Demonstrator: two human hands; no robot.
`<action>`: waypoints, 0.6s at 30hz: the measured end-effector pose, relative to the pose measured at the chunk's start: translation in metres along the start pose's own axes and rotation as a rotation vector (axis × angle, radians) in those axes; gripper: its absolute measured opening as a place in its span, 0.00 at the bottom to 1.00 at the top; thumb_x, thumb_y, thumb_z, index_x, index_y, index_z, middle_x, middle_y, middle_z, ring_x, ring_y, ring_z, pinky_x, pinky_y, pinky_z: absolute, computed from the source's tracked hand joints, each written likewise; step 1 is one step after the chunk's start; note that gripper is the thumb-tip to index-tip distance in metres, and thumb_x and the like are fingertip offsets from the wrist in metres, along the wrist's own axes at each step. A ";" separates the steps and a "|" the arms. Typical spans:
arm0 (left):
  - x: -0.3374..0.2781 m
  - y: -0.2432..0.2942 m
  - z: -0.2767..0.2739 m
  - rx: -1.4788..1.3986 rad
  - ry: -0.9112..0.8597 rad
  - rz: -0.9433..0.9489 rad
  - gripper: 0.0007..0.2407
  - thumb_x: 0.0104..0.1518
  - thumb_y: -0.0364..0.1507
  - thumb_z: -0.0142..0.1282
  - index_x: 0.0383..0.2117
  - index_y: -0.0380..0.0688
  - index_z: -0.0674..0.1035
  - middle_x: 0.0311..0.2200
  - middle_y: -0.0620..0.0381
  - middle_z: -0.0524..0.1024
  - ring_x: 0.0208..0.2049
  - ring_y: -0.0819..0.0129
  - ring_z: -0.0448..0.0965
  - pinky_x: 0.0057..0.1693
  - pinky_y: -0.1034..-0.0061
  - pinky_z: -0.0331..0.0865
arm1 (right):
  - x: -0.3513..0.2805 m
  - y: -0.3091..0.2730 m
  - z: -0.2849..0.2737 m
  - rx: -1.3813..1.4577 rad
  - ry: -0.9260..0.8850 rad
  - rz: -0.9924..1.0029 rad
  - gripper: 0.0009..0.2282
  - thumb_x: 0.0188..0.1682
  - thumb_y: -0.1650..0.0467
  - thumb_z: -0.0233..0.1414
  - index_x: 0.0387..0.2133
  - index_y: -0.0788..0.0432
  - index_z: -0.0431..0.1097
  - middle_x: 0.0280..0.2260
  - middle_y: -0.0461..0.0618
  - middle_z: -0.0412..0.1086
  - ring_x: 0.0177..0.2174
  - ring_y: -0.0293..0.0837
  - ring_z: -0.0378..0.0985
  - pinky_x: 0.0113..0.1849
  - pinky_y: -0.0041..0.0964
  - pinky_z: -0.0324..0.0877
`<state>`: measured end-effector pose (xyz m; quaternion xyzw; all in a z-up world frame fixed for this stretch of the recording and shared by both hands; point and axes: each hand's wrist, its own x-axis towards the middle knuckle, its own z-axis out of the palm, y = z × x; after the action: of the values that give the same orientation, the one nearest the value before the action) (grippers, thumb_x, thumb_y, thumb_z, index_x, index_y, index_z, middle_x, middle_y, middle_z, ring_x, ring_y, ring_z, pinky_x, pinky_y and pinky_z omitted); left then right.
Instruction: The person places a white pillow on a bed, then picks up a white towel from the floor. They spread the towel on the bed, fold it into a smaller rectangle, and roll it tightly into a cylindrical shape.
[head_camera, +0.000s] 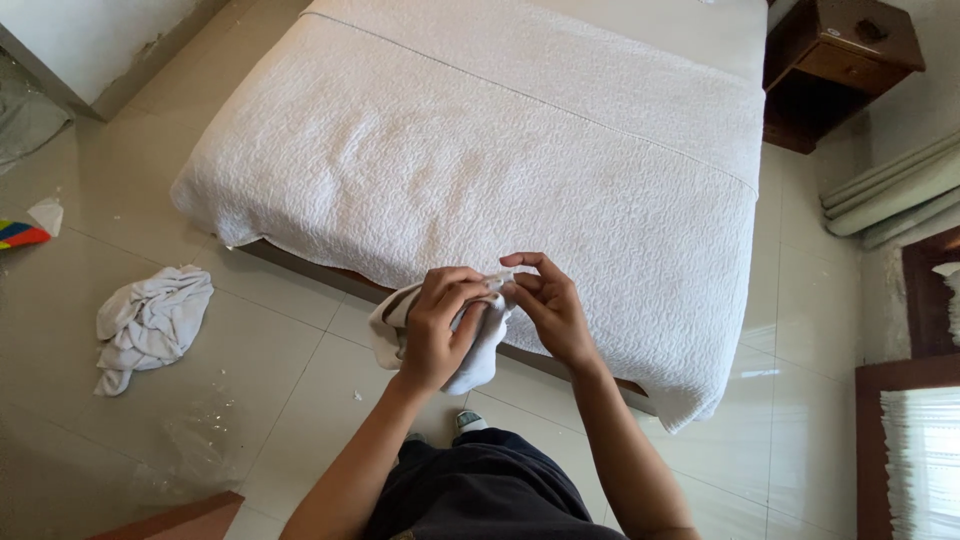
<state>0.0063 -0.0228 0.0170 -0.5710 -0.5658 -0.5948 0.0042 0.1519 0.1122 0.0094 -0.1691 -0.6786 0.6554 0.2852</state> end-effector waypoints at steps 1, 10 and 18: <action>-0.001 0.003 -0.001 -0.001 0.000 0.001 0.06 0.59 0.19 0.58 0.41 0.37 0.79 0.45 0.52 0.75 0.49 0.58 0.77 0.52 0.68 0.73 | -0.001 -0.001 0.000 0.000 0.001 0.000 0.14 0.58 0.78 0.50 0.57 0.66 0.64 0.34 0.50 0.74 0.37 0.34 0.73 0.41 0.30 0.70; 0.001 0.020 -0.008 -0.003 0.078 0.099 0.06 0.59 0.18 0.58 0.40 0.36 0.80 0.44 0.52 0.78 0.48 0.57 0.80 0.54 0.67 0.75 | 0.001 -0.016 0.023 0.124 0.063 -0.044 0.08 0.57 0.80 0.46 0.47 0.63 0.60 0.41 0.59 0.78 0.41 0.37 0.80 0.43 0.32 0.76; 0.005 0.028 -0.018 -0.147 0.044 0.046 0.06 0.57 0.16 0.59 0.38 0.36 0.80 0.43 0.53 0.78 0.50 0.61 0.82 0.55 0.70 0.78 | -0.004 0.037 0.007 0.223 0.047 -0.106 0.05 0.55 0.83 0.50 0.37 0.64 0.65 0.37 0.51 0.75 0.38 0.36 0.77 0.41 0.30 0.73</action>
<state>0.0109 -0.0418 0.0442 -0.5694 -0.5071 -0.6469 -0.0120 0.1451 0.1074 -0.0278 -0.1157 -0.6026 0.7068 0.3521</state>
